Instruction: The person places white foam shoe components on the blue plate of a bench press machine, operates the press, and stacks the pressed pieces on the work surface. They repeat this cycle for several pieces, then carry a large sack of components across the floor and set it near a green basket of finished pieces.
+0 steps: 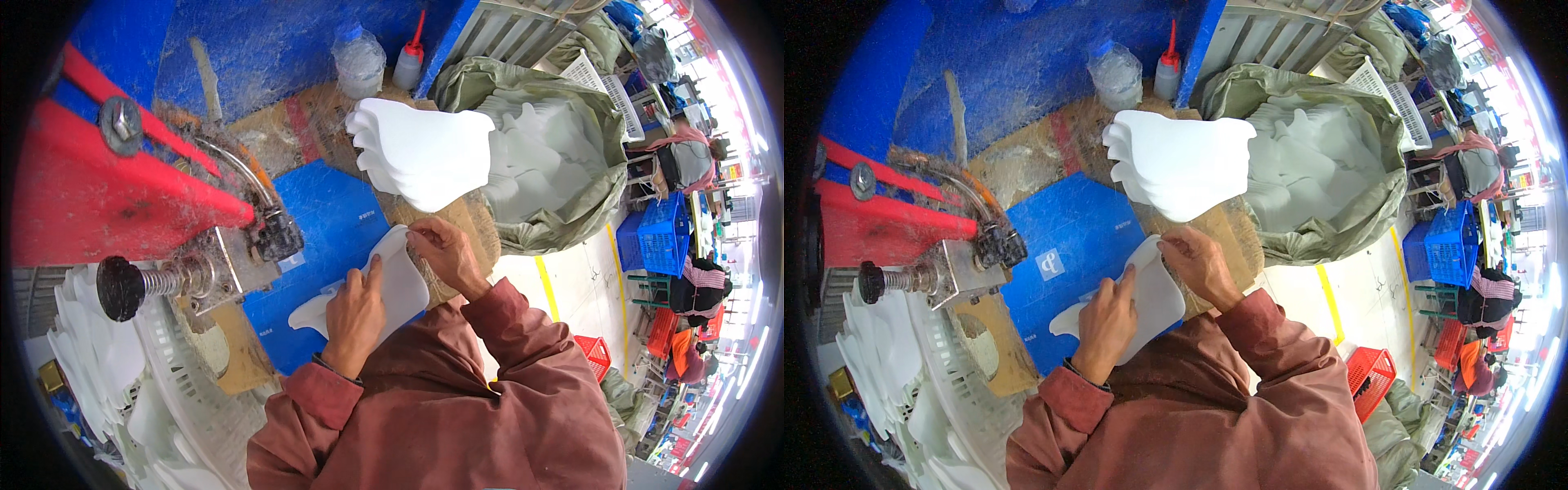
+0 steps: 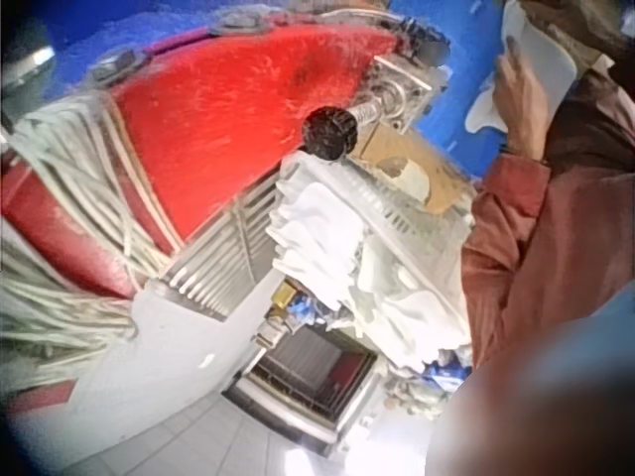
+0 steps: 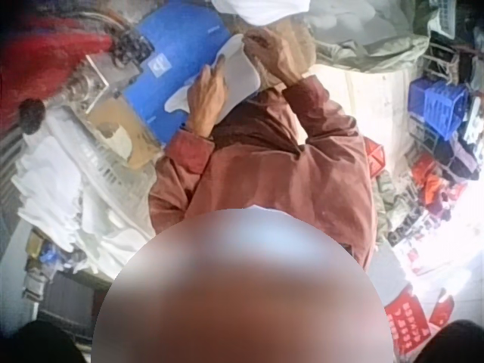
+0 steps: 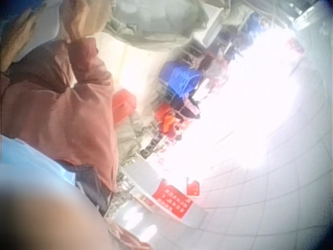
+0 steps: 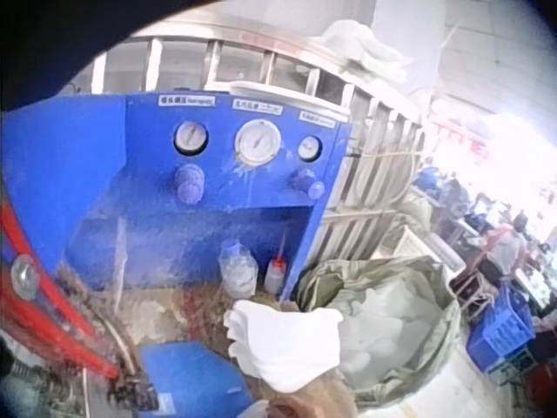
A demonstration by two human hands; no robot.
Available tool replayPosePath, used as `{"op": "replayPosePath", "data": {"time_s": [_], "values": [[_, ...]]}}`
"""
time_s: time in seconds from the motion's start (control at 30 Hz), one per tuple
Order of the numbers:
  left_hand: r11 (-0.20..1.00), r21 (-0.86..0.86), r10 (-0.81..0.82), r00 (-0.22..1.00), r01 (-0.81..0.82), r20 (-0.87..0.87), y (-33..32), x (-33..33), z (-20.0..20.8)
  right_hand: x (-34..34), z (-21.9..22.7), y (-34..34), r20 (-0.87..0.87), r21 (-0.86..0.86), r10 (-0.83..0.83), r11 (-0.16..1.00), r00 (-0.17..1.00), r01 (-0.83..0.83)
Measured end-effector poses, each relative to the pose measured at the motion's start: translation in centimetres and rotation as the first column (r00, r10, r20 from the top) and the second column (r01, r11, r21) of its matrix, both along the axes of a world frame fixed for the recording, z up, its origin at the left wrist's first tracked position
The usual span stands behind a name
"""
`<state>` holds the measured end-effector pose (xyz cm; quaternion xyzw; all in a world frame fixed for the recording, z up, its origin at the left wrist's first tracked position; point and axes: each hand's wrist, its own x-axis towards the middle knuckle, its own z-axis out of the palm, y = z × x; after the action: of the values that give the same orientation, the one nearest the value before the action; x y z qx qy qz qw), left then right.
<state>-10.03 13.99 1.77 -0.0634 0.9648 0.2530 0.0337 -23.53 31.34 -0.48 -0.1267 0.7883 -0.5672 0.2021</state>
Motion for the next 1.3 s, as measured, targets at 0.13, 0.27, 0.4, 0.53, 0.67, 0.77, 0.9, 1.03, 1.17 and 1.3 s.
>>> {"op": "replayPosePath", "data": {"time_s": [0.13,0.27,0.4,0.53,0.67,0.77,0.9,1.03,1.17,1.3], "values": [[1.0,-0.017,-0.003,1.0,0.002,-0.026,0.1,0.1,-0.2,-0.4,-0.3,-0.5,-0.179,0.092,0.031,0.996,0.983,-0.015],[1.0,-0.03,0.005,0.999,-0.006,-0.035,0.2,0.3,-0.4,-0.5,-0.9,-0.9,-0.167,0.096,0.004,0.995,0.986,0.013],[0.999,-0.039,-0.001,0.999,0.0,-0.037,0.2,0.3,-0.5,-0.6,-0.9,-1.0,-0.181,0.13,0.005,0.991,0.984,0.019],[0.999,-0.04,-0.007,0.999,0.005,-0.053,0.1,0.3,-0.6,-0.4,-0.5,-1.2,-0.248,0.126,-0.003,0.991,0.969,0.035],[1.0,-0.026,-0.004,0.999,0.003,-0.043,0.0,0.2,-0.6,-0.5,-0.6,-1.5,-0.312,0.172,0.013,0.984,0.95,0.043],[1.0,-0.028,-0.004,0.999,0.002,-0.038,0.0,0.2,-0.6,-0.6,-1.1,-1.7,-0.331,0.197,0.024,0.979,0.943,0.044],[0.999,-0.042,-0.017,0.999,0.015,-0.047,0.0,0.3,-0.6,-0.8,-1.7,-2.0,-0.345,0.235,0.044,0.971,0.938,0.041],[0.997,-0.079,-0.017,0.999,0.015,-0.035,0.2,0.1,-0.9,-0.7,-1.9,-2.4,-0.42,0.352,0.073,0.932,0.905,0.088],[0.989,-0.144,-0.033,0.997,0.024,-0.063,0.7,-0.1,-1.3,0.1,-1.9,-3.0,-0.372,0.422,0.044,0.897,0.927,0.127],[1.0,-0.014,0.021,0.995,-0.023,-0.099,0.5,0.8,-1.8,0.9,-1.7,-3.1,-0.445,0.328,-0.007,0.929,0.895,0.17]]}}
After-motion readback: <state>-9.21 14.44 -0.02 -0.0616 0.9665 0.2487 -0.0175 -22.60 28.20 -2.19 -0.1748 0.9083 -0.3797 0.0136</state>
